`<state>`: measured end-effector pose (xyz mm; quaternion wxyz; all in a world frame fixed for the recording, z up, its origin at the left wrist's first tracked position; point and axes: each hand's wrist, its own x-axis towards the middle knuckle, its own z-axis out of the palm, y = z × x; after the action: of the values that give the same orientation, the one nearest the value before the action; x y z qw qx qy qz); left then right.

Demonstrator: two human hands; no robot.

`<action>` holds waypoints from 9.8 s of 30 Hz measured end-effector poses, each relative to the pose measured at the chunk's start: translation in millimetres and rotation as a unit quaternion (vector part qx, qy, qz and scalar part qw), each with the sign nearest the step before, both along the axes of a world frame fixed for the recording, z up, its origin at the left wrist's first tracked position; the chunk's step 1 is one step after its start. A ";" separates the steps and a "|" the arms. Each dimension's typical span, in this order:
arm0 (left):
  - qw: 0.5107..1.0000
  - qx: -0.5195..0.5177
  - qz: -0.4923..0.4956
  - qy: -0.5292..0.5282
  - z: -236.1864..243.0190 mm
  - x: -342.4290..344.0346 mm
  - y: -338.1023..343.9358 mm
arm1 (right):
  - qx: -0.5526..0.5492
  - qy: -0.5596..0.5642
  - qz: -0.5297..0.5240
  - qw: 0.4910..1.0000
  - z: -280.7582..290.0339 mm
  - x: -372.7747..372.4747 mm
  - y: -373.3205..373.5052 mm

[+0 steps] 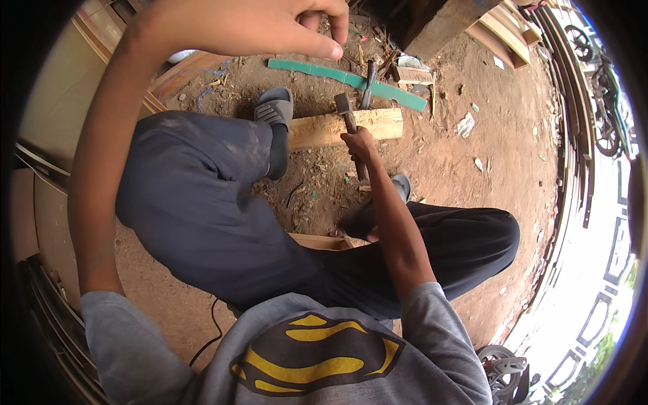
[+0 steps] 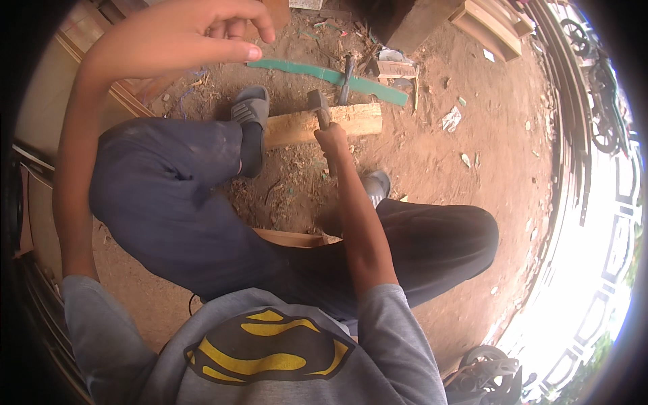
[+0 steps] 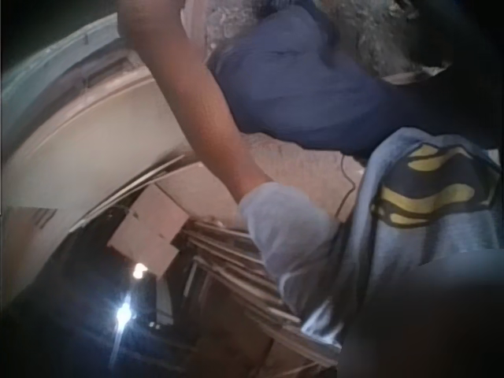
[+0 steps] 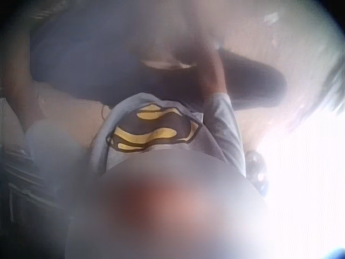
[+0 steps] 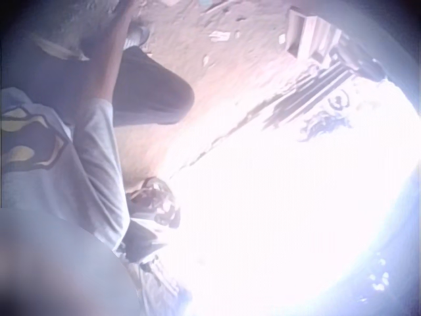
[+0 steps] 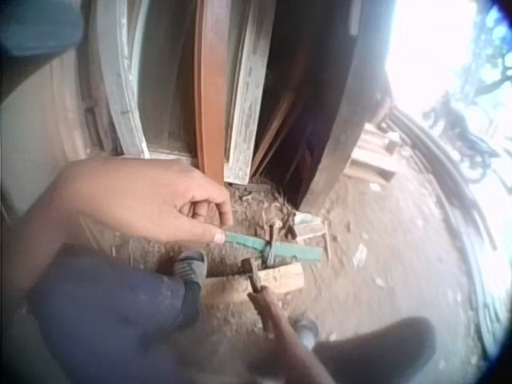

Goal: The person sits on the ground and uses a hammer and chisel to carve a wooden plank. They repeatedly strike the chisel to remove wood shavings and shape the plank.

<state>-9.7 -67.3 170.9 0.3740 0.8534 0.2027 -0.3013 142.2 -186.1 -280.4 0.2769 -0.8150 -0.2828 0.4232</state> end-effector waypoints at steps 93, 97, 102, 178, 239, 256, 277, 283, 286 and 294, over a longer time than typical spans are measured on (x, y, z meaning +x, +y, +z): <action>0.902 0.401 -0.153 -0.037 -506.4 11.6 40.6 | -0.043 0.429 -0.421 0.798 -5.4 -46.0 -69.1; 0.911 0.380 -0.153 -0.047 -501.0 10.1 36.4 | -0.061 0.430 -0.428 0.793 -0.3 -52.6 -74.6; 0.937 0.318 -0.131 -0.058 -491.4 6.6 31.8 | -0.014 0.470 -0.481 0.740 -3.7 -64.9 -75.5; 0.833 0.515 -0.118 -0.164 -109.7 58.0 140.8 | -0.005 0.357 -0.324 0.876 -19.6 -69.5 -95.0; 0.965 0.259 0.044 0.023 -265.0 28.6 127.9 | 0.069 0.343 -0.291 0.890 21.3 -53.0 -36.3; 0.973 0.203 0.028 0.105 -271.9 6.5 131.3 | 0.479 0.175 -0.196 0.837 276.3 24.8 31.8; 0.971 0.210 0.064 0.095 -245.3 -8.5 119.8 | 0.077 0.417 -0.133 0.896 94.0 -67.8 -24.4; 0.979 0.176 0.061 0.088 -228.9 -16.6 124.3 | 0.071 0.365 -0.192 0.908 74.6 -51.6 -34.1; 0.974 0.191 0.081 0.089 -222.6 -27.8 131.1 | 0.099 0.257 -0.195 0.941 89.4 -59.1 -25.5; 0.981 0.157 0.078 0.085 -215.2 -20.5 131.0 | 0.074 0.184 -0.206 0.958 41.8 -62.5 -38.1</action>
<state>-30.3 63.7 -44.2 0.2390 0.8542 0.3446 -0.3074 79.6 -224.2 -238.5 0.4647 -0.7406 -0.0838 0.4781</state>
